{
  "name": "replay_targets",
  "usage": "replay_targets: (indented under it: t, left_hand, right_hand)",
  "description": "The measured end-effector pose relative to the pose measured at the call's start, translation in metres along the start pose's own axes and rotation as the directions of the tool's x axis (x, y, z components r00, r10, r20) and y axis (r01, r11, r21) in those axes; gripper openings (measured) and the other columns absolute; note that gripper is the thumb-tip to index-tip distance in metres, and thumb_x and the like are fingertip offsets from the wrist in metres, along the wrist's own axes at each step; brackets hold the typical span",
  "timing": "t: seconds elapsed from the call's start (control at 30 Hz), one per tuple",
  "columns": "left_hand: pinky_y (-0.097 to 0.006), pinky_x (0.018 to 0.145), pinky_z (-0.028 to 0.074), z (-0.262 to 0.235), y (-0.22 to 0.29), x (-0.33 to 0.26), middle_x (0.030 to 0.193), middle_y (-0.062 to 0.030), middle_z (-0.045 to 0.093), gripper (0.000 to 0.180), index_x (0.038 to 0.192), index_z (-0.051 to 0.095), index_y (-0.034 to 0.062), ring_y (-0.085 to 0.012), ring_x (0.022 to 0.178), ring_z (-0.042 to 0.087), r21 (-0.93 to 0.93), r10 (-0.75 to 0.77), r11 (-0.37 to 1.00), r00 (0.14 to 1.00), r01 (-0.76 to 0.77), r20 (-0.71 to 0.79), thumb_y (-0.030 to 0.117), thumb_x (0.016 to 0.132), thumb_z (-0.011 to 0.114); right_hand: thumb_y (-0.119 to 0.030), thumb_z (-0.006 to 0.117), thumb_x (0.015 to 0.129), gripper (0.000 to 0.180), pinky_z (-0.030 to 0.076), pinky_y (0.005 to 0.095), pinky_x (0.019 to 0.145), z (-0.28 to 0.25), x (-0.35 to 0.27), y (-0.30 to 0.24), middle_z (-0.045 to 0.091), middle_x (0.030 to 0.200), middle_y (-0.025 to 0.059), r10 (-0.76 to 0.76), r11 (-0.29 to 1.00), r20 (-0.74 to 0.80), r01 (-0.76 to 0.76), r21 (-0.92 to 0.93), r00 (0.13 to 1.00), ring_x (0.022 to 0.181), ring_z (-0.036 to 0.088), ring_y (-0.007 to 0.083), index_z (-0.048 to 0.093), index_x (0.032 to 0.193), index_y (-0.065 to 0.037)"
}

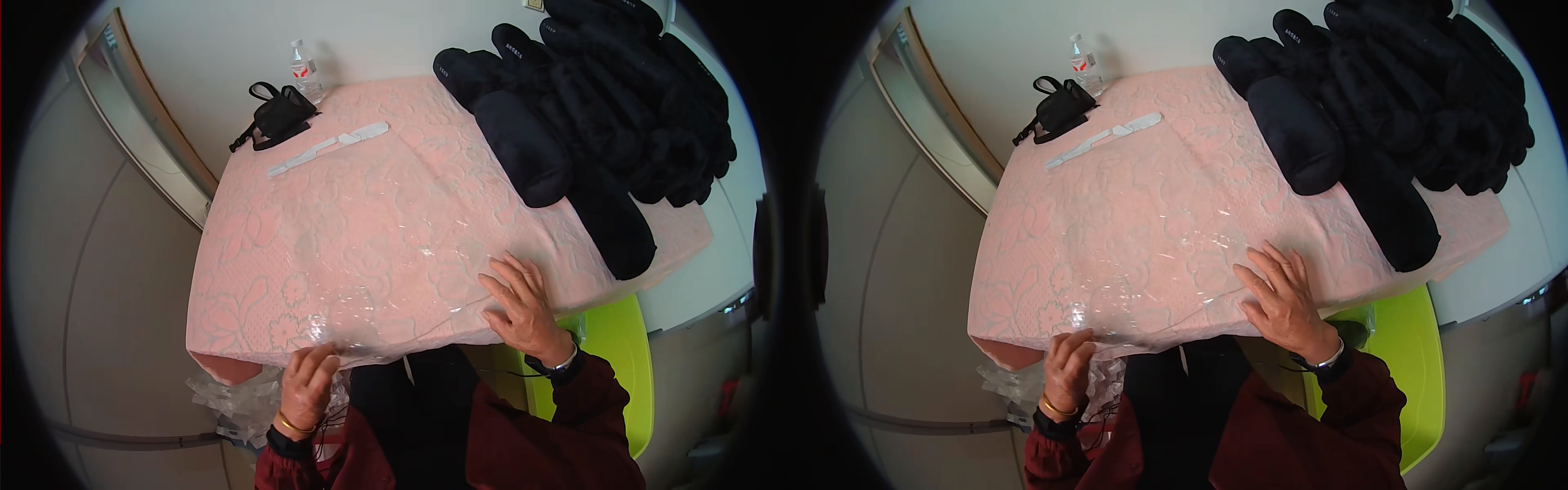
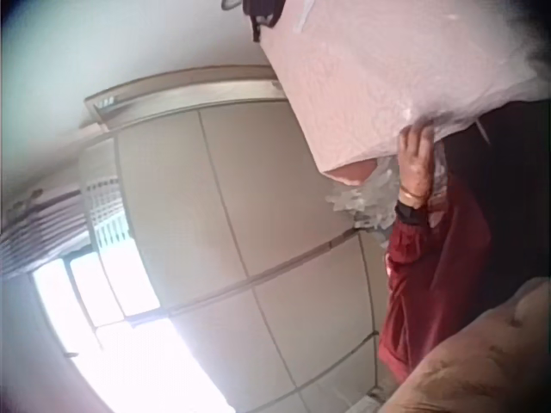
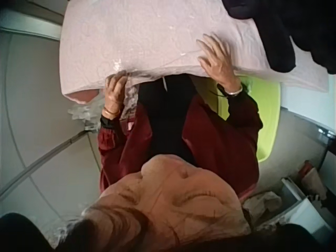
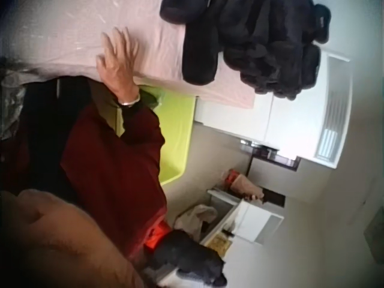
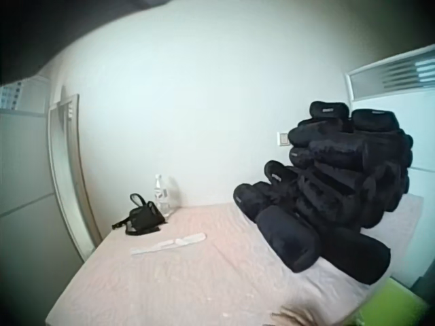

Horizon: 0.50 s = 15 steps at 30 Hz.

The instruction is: The person prepares a plastic bag by smoothing it on a table, slides a black cushion into it, and places the bagged cushion into a green bin.

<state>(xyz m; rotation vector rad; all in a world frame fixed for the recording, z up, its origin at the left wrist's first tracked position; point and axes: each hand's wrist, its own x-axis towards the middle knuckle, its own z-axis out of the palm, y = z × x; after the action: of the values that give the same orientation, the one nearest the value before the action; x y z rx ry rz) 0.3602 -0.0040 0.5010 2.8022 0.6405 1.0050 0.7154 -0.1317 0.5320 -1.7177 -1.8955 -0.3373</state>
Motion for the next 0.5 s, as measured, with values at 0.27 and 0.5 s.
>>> replay_targets:
  t: [0.27,0.5]
  left_hand:
    - [-0.043,0.083,0.053,-0.023,-0.025,-0.039,0.109,-0.0108,0.067,0.028,0.102,0.063,0.0051,-0.0326,0.097,0.062,0.246,-0.175,0.951,0.983,0.185,-0.063,-0.007,0.076,0.068]
    - [-0.043,0.084,0.055,-0.007,-0.015,-0.015,0.108,-0.0117,0.067,0.025,0.102,0.061,0.004,-0.0344,0.101,0.065,0.126,-0.103,0.986,0.995,0.104,-0.015,-0.007,0.08,0.066]
  right_hand:
    - [0.0,0.07,0.079,0.035,0.045,0.0423,0.094,0.013,-0.026,0.012,0.062,0.116,0.0079,-0.062,0.995,0.077,0.056,0.078,0.995,0.103,0.059,0.0289,0.066,0.113,-0.003]
    - [0.001,0.072,0.075,0.033,0.047,0.0418,0.088,-0.01,-0.019,-0.003,0.065,0.109,0.0087,0.091,0.987,-0.097,-0.077,0.141,0.991,0.1,0.06,0.0293,0.068,0.108,-0.003]
